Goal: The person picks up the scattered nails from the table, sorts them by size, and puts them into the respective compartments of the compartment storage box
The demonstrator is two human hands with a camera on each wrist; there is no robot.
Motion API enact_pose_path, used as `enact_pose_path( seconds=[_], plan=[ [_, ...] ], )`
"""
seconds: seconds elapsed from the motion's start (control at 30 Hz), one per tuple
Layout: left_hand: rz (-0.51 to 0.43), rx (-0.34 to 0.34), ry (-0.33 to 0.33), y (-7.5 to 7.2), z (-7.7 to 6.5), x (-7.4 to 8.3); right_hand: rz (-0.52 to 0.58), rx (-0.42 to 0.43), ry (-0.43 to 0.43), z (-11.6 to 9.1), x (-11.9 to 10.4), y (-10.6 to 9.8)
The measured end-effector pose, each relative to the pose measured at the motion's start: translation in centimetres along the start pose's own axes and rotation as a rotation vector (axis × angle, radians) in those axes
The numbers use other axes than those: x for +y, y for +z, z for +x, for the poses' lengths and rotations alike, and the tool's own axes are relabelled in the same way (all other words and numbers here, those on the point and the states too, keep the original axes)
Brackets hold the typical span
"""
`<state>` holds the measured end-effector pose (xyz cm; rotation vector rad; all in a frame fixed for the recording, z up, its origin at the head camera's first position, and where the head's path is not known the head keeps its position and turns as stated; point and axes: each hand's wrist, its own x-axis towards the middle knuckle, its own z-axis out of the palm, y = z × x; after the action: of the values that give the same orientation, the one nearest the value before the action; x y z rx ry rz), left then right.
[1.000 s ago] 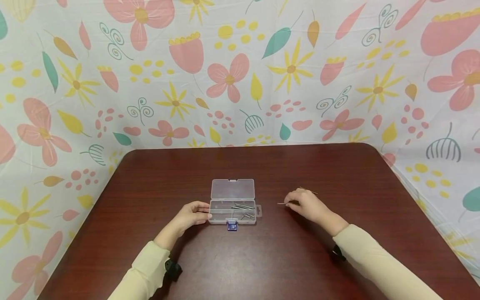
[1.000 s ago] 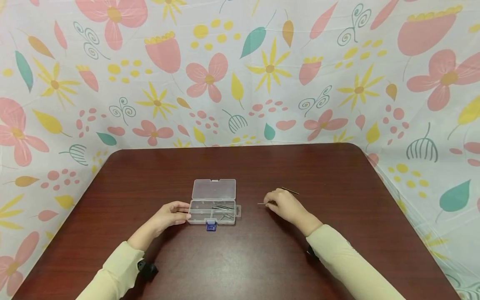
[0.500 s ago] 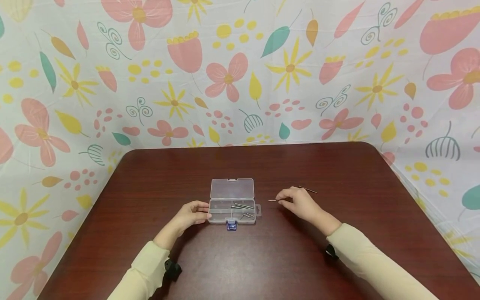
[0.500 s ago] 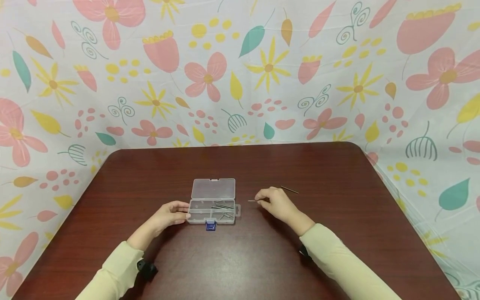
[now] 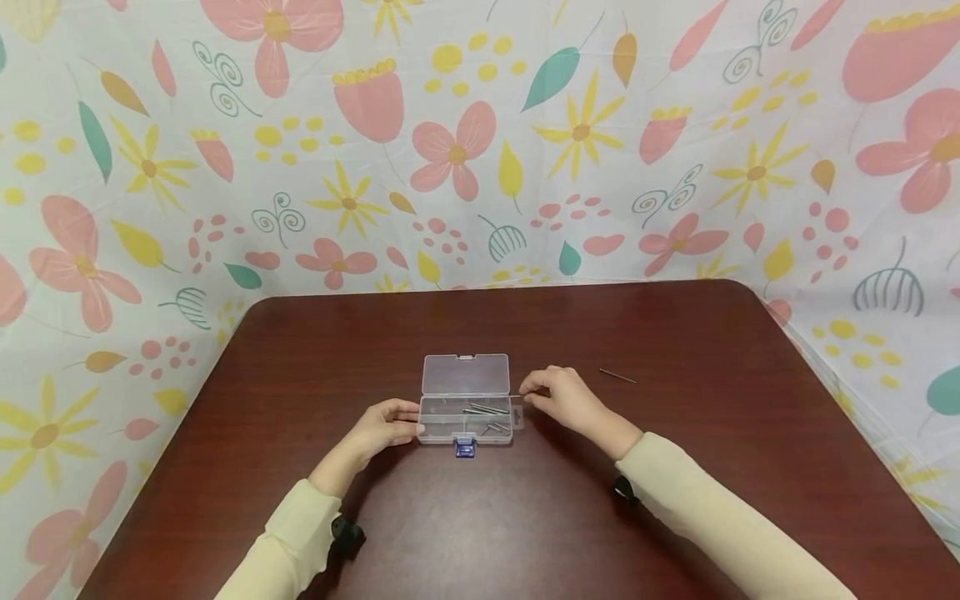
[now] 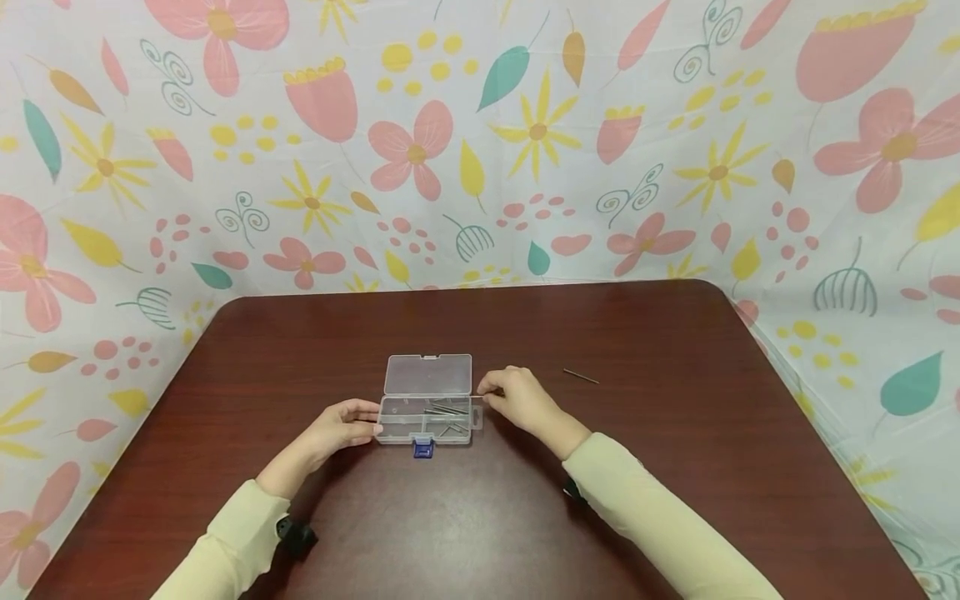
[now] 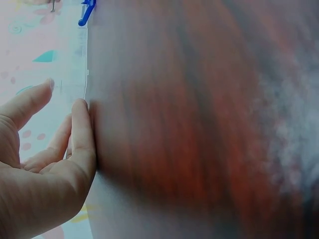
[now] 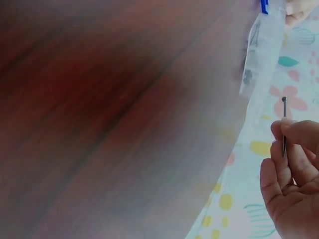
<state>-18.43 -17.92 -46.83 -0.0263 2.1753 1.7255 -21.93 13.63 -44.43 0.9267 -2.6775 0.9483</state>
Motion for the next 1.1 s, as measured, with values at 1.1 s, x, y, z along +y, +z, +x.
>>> enact_pose_path(
  seconds=[1.1],
  plan=[
    [-0.017, -0.005, -0.001, -0.1, 0.2, -0.1, -0.026, -0.052, -0.042, 2.4, -3.1, 3.8]
  ],
)
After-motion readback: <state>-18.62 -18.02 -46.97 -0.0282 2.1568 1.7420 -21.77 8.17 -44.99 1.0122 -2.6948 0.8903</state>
